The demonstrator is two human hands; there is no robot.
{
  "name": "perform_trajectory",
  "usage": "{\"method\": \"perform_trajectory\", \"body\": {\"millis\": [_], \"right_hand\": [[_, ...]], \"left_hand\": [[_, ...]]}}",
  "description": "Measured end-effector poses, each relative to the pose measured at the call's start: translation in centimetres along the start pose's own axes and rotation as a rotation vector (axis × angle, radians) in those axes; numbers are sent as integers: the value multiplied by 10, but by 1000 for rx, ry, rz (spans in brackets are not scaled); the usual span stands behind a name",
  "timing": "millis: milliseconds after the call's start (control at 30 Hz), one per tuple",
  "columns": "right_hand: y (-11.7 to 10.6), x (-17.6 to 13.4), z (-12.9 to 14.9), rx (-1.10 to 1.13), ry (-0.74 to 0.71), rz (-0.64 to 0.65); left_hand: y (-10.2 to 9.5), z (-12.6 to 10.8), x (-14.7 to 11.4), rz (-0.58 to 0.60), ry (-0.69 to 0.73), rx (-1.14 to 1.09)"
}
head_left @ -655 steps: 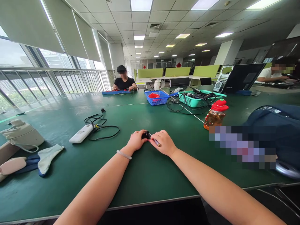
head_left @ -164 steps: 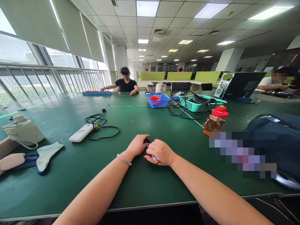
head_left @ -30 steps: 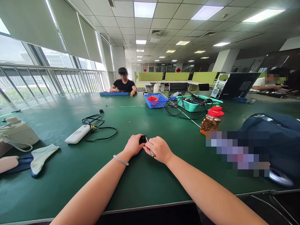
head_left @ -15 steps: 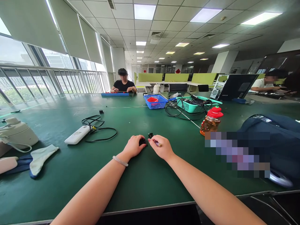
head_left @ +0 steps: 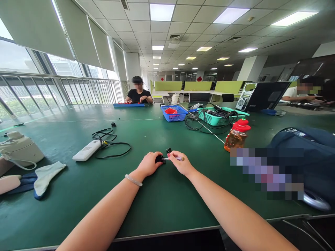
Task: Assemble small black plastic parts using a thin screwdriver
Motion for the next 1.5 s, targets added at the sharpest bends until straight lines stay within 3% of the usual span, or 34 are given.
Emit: {"method": "perform_trajectory", "body": {"millis": [200, 467, 667, 933, 1233, 1333, 1500], "right_hand": [[-6, -5, 14, -90, -83, -117], [-9, 1, 0, -17, 19, -165], [-16, 0, -1, -14, 33, -272], [-8, 0, -3, -106, 57, -139], [15, -15, 28, -585, -282, -25], [12, -14, 28, -506, -249, -53], [4, -7, 16, -280, -51, -72]], "left_hand": [[0, -1, 0, 10, 1, 3], [-1, -2, 1, -1, 4, -14], [-1, -2, 1, 2, -5, -6], [-1, 1, 2, 11, -5, -14], [0, 3, 3, -6, -3, -6], [0, 3, 3, -4, 2, 0], [0, 3, 3, 7, 4, 6]]}}
Point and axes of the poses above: each hand's wrist, its own x-axis towards the middle knuckle, its own y-axis out of the palm, z = x × y, the point moved 4 cm from there along x, towards the middle knuckle, and after that the axes turned 4 degrees about z, right-handed, at the moved point
